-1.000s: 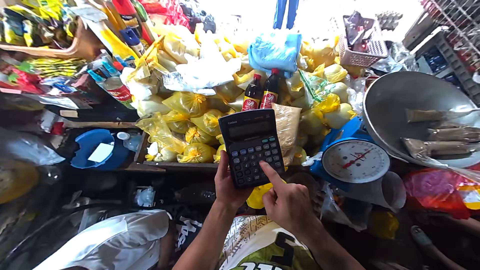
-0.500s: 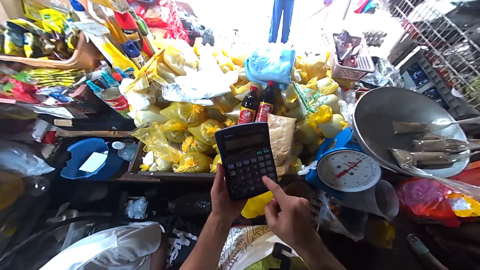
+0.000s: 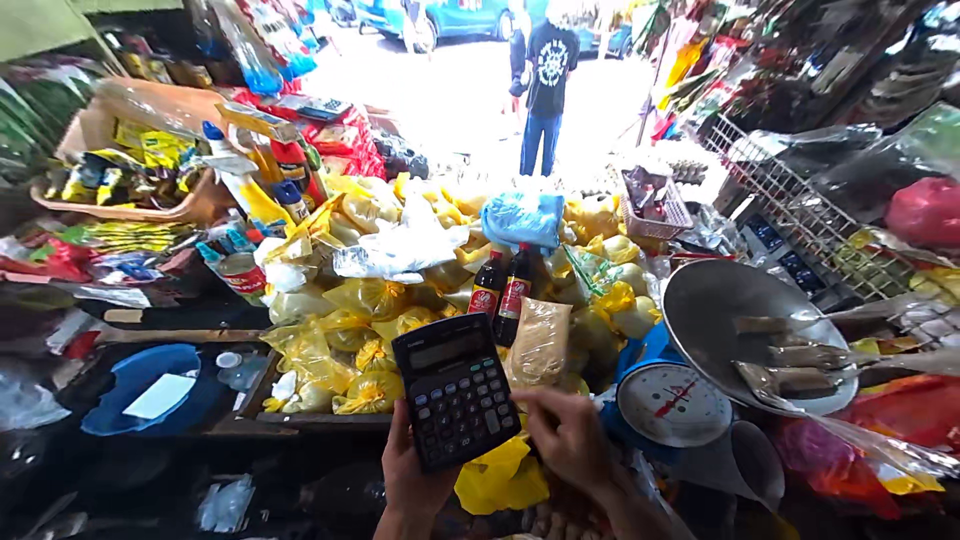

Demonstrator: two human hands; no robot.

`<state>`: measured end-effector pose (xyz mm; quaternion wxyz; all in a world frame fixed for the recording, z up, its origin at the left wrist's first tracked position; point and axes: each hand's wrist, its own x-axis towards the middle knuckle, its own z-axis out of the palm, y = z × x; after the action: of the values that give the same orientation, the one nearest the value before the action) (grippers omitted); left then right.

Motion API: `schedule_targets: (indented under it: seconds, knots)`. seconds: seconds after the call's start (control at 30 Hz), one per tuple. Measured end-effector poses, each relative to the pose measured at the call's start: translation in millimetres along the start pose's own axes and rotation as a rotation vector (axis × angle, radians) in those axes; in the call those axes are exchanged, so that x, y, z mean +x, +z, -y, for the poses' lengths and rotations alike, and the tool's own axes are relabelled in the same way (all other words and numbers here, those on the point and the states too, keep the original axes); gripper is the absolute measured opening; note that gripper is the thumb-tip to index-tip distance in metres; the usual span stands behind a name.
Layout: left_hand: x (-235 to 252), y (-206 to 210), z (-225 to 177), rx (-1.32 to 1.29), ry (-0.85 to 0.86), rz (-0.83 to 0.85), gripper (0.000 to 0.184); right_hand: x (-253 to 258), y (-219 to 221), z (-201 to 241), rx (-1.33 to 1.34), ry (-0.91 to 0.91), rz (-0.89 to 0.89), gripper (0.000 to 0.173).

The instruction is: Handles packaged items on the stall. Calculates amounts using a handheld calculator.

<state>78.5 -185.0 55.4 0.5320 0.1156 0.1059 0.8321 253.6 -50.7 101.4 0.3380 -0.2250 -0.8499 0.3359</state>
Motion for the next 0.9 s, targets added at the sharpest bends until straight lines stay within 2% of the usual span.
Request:
schedule_targets:
  seconds: [0.07, 0.17, 0.23, 0.33, 0.43, 0.53, 0.6, 0.67, 0.83, 0.9]
  knots:
    - [-6, -3, -11, 0.019, 0.073, 0.001, 0.066, 55, -14, -19, -0.035, 0.068, -0.068, 0.030]
    - [-18, -13, -28, 0.032, 0.177, 0.030, 0.065, 146, -19, -71, -0.214, 0.289, -0.059, 0.039]
    - [-31, -23, -42, 0.060, 0.222, 0.002, 0.064, 196, -9, -116, -0.337, 0.354, -0.081, 0.061]
    - [-56, -37, -61, 0.128, 0.324, -0.176, 0.057, 252, 9, -178, -0.561, 0.424, -0.130, 0.092]
    - [-76, -56, -78, 0.174, 0.440, -0.343, 0.053, 288, 19, -219, -0.677, 0.492, -0.095, 0.108]
    - [-87, -74, -86, 0.145, 0.484, -0.383, 0.052, 306, 24, -243, -0.633, 0.469, -0.116, 0.105]
    - [-91, -89, -87, 0.101, 0.492, -0.366, 0.053, 310, 26, -247, -0.591, 0.440, -0.151, 0.094]
    - [-84, -91, -87, 0.070, 0.485, -0.373, 0.054, 312, 27, -245, -0.599, 0.454, -0.147, 0.090]
    - [-41, -72, -78, 0.051, 0.350, -0.205, 0.063, 314, 10, -214, -0.647, 0.493, -0.023, 0.085]
    - [-21, -60, -71, 0.076, 0.331, -0.188, 0.064, 293, 9, -182, -0.642, 0.334, -0.055, 0.073]
